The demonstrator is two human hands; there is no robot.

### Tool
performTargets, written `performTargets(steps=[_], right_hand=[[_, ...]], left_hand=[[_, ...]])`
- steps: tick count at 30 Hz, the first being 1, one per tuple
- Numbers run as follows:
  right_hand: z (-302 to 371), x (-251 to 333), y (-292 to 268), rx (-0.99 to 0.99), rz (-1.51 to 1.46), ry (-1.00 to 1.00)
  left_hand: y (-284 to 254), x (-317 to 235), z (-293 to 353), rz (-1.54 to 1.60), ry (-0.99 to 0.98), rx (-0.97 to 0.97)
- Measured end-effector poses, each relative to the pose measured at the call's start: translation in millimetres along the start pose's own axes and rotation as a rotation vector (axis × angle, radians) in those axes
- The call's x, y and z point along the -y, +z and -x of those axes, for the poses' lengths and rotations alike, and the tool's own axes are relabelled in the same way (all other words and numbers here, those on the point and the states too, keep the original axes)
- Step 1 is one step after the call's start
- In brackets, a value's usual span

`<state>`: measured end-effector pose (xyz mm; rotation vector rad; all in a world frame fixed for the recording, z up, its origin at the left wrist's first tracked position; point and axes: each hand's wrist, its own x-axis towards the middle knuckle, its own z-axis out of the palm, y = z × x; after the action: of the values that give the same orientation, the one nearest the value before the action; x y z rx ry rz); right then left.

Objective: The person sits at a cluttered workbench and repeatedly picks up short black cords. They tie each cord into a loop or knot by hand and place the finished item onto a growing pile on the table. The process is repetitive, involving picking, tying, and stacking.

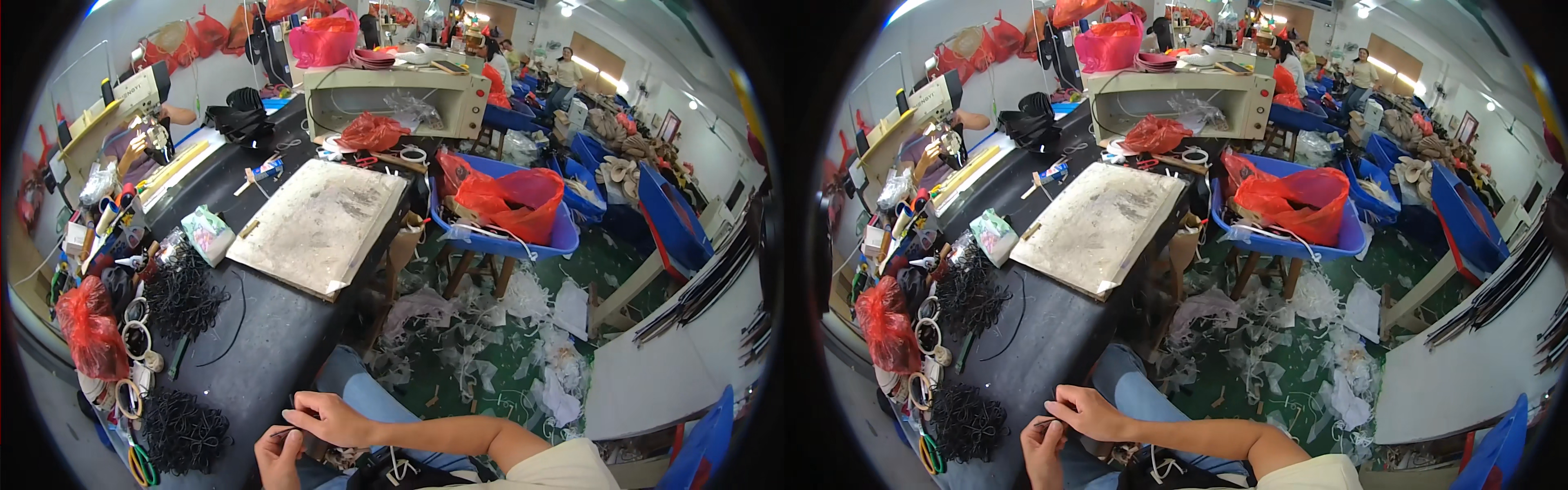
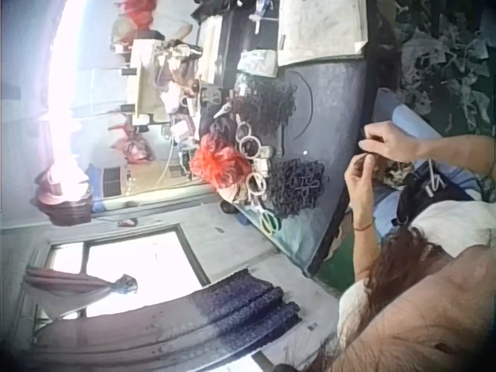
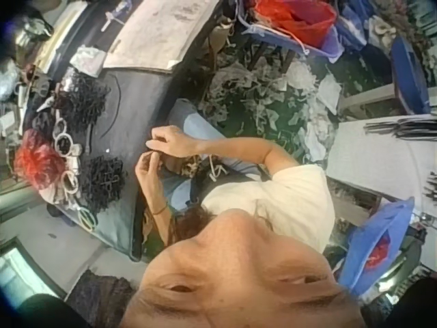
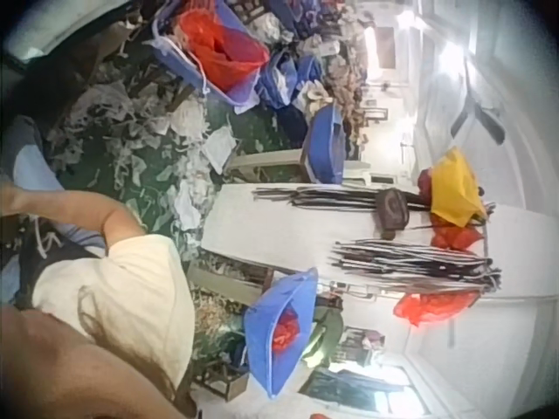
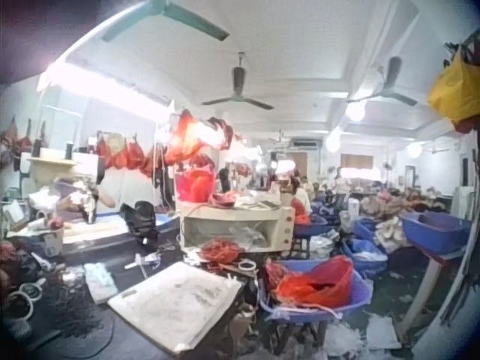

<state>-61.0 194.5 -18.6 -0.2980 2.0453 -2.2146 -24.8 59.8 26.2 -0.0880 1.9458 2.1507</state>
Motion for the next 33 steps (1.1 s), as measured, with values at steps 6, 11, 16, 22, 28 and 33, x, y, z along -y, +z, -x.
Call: performTargets(steps=[6,11,16,22,28,33], right_hand=[[-21.2,2.0,7.1,-0.178,0.181,-0.043],[-35.5,-10.7,5.0,-0.013,-0.402,0.324],[-25.2,-1.8,20.7,0.071,-0.422,0.398],[-28.6,-8.8,33.8,0.045,-0.398,0.323],[-23.3,3.8,23.9,-0.011,-0.123,0.141],[-38.0,3.3,18.6,0.282,-0.086,0.209]], left_hand=[[18.7,25.9,-6.4,-0.73,0.616,-0.37],[-3.4,36.9,-23.9,-0.232,0.261,-0.324],[-29.9,41.0,-8.1,0.23,-0.007,-0.229],[-14.7,51.8,-17.3,0.438,0.214,-0.359],[-37.1,49.0,-24.7,0.62,-0.001,-0.196],[-47.7,44.4,-19.4,0.407,-0.028,-0.063]])
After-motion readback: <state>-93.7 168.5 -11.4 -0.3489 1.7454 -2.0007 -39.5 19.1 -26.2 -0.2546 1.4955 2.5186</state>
